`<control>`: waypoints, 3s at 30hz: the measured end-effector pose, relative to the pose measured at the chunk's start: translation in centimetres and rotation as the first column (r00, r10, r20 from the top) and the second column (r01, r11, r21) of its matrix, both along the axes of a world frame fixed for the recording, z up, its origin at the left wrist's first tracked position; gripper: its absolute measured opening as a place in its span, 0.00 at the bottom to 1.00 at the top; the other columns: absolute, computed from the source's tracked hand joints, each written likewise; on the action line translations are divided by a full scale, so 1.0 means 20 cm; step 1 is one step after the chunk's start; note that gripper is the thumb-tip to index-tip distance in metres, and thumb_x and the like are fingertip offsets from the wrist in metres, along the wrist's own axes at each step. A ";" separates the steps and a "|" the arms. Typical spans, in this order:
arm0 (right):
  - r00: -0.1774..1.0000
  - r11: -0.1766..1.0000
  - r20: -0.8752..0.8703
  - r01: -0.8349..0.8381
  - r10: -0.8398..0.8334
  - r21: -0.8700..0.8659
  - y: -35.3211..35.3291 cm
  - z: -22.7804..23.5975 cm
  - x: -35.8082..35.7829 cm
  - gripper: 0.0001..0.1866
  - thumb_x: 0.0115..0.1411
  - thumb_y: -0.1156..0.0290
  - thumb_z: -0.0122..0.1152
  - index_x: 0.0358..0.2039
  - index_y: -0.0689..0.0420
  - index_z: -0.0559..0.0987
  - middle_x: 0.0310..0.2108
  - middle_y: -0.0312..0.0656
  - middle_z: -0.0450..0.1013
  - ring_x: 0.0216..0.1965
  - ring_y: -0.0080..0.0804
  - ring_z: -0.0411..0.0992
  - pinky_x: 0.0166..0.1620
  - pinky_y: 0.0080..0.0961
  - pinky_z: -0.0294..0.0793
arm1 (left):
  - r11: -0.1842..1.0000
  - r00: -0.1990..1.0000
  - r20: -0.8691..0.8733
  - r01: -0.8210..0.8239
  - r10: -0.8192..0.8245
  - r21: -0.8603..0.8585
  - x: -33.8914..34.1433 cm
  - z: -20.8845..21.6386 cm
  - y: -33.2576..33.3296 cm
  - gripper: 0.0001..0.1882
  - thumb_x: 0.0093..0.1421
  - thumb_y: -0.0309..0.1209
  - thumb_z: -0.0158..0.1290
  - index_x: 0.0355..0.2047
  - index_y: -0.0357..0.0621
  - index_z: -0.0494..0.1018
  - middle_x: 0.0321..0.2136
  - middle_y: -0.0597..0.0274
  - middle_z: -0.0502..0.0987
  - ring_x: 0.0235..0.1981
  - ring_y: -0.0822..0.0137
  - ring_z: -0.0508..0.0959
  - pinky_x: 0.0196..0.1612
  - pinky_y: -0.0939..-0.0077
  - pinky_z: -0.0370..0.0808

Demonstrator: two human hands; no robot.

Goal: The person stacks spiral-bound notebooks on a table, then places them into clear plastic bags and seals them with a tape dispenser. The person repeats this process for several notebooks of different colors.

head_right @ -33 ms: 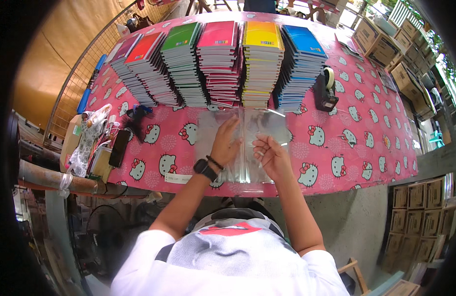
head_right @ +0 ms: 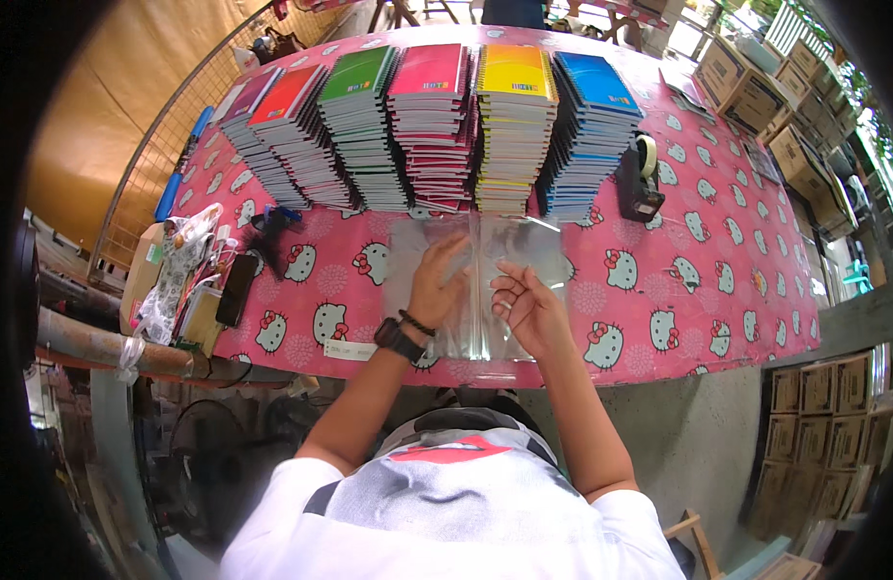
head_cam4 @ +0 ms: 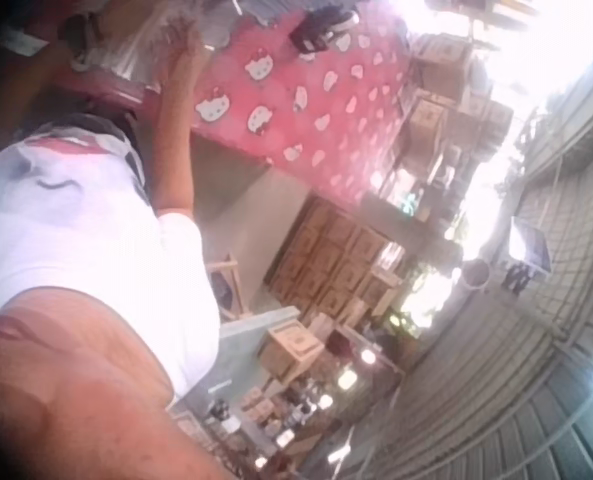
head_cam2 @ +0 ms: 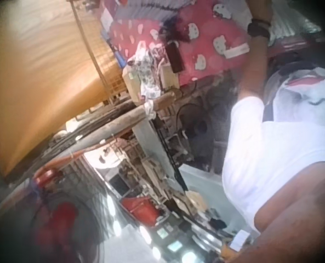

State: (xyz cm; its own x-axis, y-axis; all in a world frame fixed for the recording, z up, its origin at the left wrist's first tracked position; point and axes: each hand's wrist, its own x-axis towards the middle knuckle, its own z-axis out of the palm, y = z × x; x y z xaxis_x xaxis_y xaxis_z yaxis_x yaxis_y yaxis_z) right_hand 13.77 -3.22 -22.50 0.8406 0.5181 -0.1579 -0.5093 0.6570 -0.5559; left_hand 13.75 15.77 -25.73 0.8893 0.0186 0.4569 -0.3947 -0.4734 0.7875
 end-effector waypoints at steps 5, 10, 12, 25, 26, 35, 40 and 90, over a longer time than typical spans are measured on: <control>0.954 0.949 0.099 -0.293 0.282 0.117 0.06 0.13 -0.03 0.31 0.66 0.49 0.33 0.51 0.65 0.68 0.32 0.41 0.71 0.33 0.29 0.68 0.40 0.25 0.67 | 0.817 0.934 -0.242 0.082 -0.263 -0.571 -0.15 0.29 0.02 0.15 0.60 0.35 0.52 0.45 0.42 0.74 0.41 0.64 0.74 0.43 0.73 0.71 0.48 0.79 0.65; 0.858 0.872 0.171 -0.489 0.484 -0.020 0.06 0.15 -0.01 0.33 0.65 0.48 0.32 0.50 0.67 0.67 0.31 0.41 0.71 0.33 0.28 0.68 0.40 0.24 0.67 | 0.813 0.884 -0.308 0.126 -0.353 -0.569 -0.26 0.36 0.08 0.12 0.56 0.29 0.55 0.41 0.39 0.75 0.38 0.65 0.75 0.41 0.75 0.72 0.46 0.79 0.67; 0.832 0.847 0.164 -0.530 0.530 -0.048 0.07 0.16 -0.02 0.32 0.66 0.48 0.32 0.50 0.68 0.68 0.31 0.40 0.71 0.33 0.28 0.68 0.40 0.23 0.67 | 0.858 0.919 -0.290 0.088 -0.266 -0.507 -0.30 0.33 0.09 0.11 0.54 0.27 0.57 0.38 0.39 0.76 0.36 0.66 0.76 0.38 0.75 0.74 0.43 0.80 0.69; 0.704 0.704 0.128 -0.645 0.699 -0.297 0.19 0.14 -0.15 0.28 0.65 0.52 0.40 0.44 0.67 0.73 0.29 0.36 0.72 0.31 0.21 0.68 0.39 0.18 0.68 | 0.795 0.897 -0.421 -0.159 -0.131 -0.586 -0.65 0.25 0.17 0.08 0.56 0.29 0.55 0.33 0.37 0.73 0.28 0.65 0.75 0.27 0.77 0.73 0.32 0.84 0.71; 0.702 0.697 0.114 -0.648 0.703 -0.308 0.23 0.14 -0.16 0.28 0.65 0.51 0.39 0.44 0.67 0.73 0.29 0.36 0.72 0.31 0.21 0.68 0.39 0.18 0.68 | 0.810 0.915 -0.402 -0.209 -0.036 -0.548 -0.67 0.24 0.16 0.08 0.57 0.29 0.54 0.33 0.37 0.71 0.28 0.65 0.75 0.27 0.77 0.73 0.31 0.83 0.71; 0.683 0.699 -0.262 -0.714 0.682 -0.040 0.76 0.06 -0.32 0.33 0.63 0.45 0.36 0.42 0.66 0.74 0.29 0.37 0.73 0.29 0.23 0.69 0.36 0.18 0.68 | 0.765 0.779 -0.068 -0.625 0.623 -0.156 -0.88 0.07 0.36 0.06 0.59 0.26 0.49 0.31 0.36 0.65 0.27 0.55 0.68 0.27 0.60 0.70 0.32 0.71 0.68; 0.631 0.629 -0.307 -0.768 0.713 -0.118 1.04 -0.06 -0.42 0.31 0.64 0.48 0.38 0.42 0.66 0.74 0.27 0.37 0.74 0.29 0.23 0.70 0.35 0.19 0.68 | 0.665 0.699 -0.146 -0.713 0.700 -0.221 -1.08 -0.06 0.55 0.05 0.58 0.24 0.48 0.31 0.36 0.65 0.27 0.55 0.68 0.26 0.59 0.69 0.32 0.71 0.67; 0.028 0.578 0.628 0.361 0.778 -0.732 1.37 -0.33 -0.51 0.12 0.48 0.77 0.57 0.36 0.56 0.73 0.36 0.44 0.70 0.40 0.43 0.66 0.46 0.35 0.62 | -0.025 -0.078 -0.947 -0.997 0.310 0.074 -2.45 -1.95 0.92 0.11 0.53 0.24 0.54 0.38 0.38 0.73 0.31 0.56 0.77 0.31 0.68 0.76 0.34 0.74 0.74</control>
